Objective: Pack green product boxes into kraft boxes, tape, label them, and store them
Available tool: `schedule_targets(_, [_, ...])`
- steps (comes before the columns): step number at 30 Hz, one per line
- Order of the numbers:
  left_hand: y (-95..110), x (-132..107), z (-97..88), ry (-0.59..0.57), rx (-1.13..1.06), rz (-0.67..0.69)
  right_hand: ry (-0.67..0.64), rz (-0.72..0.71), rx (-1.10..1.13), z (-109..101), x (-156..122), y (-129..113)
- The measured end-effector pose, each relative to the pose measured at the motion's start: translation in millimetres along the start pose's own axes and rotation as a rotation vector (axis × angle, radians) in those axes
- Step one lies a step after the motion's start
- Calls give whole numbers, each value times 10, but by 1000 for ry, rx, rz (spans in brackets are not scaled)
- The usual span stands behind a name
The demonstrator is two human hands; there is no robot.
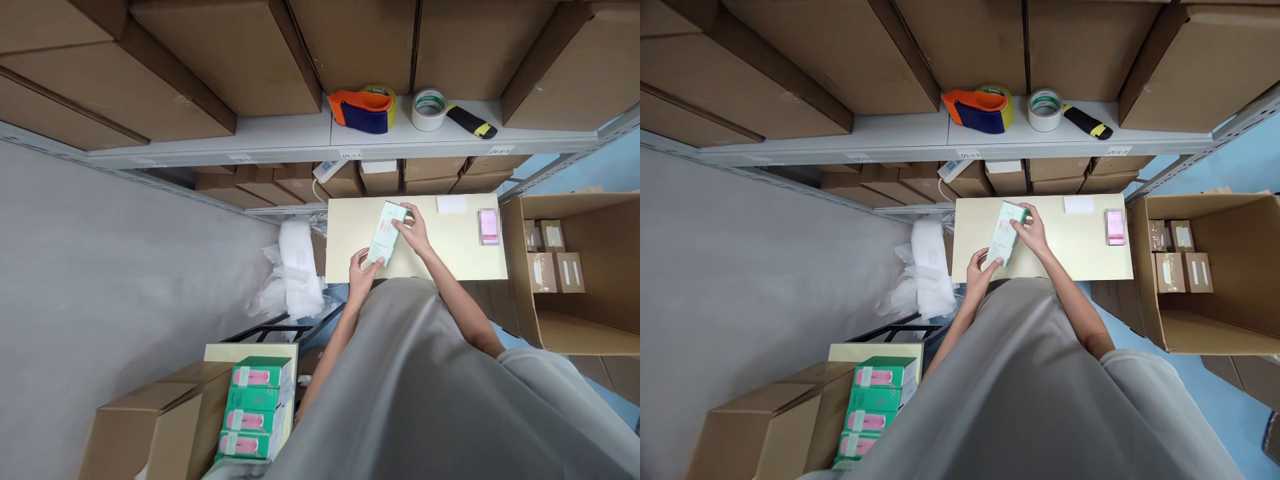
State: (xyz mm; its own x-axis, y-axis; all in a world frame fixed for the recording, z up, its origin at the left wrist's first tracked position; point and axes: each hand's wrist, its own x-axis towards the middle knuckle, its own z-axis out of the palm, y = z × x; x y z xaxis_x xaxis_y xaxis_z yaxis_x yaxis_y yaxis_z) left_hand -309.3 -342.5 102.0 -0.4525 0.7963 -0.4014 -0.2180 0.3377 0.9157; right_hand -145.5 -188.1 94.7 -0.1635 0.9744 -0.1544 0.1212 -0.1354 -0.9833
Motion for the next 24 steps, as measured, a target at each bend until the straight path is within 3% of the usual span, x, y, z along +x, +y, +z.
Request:
schedule_targets(4, [-36,222,-32,-23,-287,-347,2,-77,-32,20,-110,-135])
schedule_targets(7, [14,445,-20,-69,-385,-502,13,-238,-160,66,-296,-214])
schedule_targets(9, [72,598,12,-94,-410,-522,-55,-348,-256,95,-447,-210])
schedule_targets(12, [168,780,80,-122,-422,-491,-269,-480,-330,122,-637,-135])
schedule_targets(16, [244,860,162,-199,-406,-477,-421,-563,-317,128,-750,-48])
schedule_targets(20, [209,745,221,-123,-427,-428,-396,-521,-319,95,-724,-66])
schedule_targets(24, [72,476,186,14,-381,-497,-175,-398,-288,-13,-479,-124])
